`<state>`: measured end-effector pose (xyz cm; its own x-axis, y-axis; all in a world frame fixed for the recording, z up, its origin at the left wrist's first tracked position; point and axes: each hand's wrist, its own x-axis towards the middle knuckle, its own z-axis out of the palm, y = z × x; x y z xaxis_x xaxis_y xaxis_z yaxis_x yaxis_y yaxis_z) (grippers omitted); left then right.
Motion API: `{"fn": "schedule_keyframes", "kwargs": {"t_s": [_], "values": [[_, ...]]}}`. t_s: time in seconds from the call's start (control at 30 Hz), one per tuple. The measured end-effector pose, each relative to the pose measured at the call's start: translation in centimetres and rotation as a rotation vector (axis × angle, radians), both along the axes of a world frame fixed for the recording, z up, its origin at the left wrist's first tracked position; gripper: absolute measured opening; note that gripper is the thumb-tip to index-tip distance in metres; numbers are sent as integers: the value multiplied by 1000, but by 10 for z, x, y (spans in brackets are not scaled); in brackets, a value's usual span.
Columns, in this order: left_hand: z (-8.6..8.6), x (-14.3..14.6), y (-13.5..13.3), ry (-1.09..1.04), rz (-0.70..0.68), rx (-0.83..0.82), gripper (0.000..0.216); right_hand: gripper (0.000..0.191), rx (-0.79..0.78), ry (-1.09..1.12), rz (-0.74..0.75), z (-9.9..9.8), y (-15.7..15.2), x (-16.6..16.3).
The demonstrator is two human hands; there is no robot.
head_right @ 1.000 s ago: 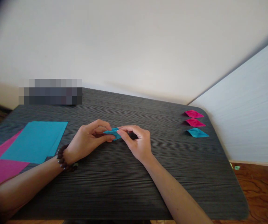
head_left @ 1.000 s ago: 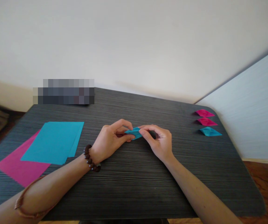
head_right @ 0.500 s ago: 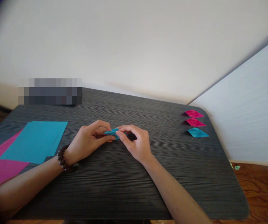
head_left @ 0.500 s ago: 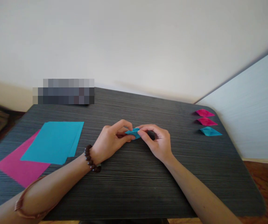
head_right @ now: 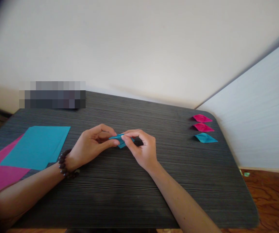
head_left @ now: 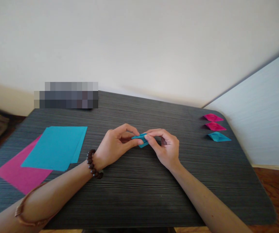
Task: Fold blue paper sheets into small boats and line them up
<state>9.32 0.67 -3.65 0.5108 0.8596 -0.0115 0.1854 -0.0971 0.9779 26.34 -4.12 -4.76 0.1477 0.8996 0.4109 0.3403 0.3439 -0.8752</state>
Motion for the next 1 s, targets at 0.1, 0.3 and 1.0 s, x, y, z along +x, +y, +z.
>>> {"fn": "schedule_keyframes", "kwargs": {"t_s": [0.1, 0.3, 1.0], "values": [[0, 0, 1, -39, 4, -21, 22, 2, 1, -20, -9, 1, 0, 0], [5, 2, 1, -126, -1, -49, 15, 3, 9, -30, 5, 3, -1, 1], [5, 3, 5, -119, 33, -192, 17, 3, -24, 44, -21, -2, 0, 1]]}}
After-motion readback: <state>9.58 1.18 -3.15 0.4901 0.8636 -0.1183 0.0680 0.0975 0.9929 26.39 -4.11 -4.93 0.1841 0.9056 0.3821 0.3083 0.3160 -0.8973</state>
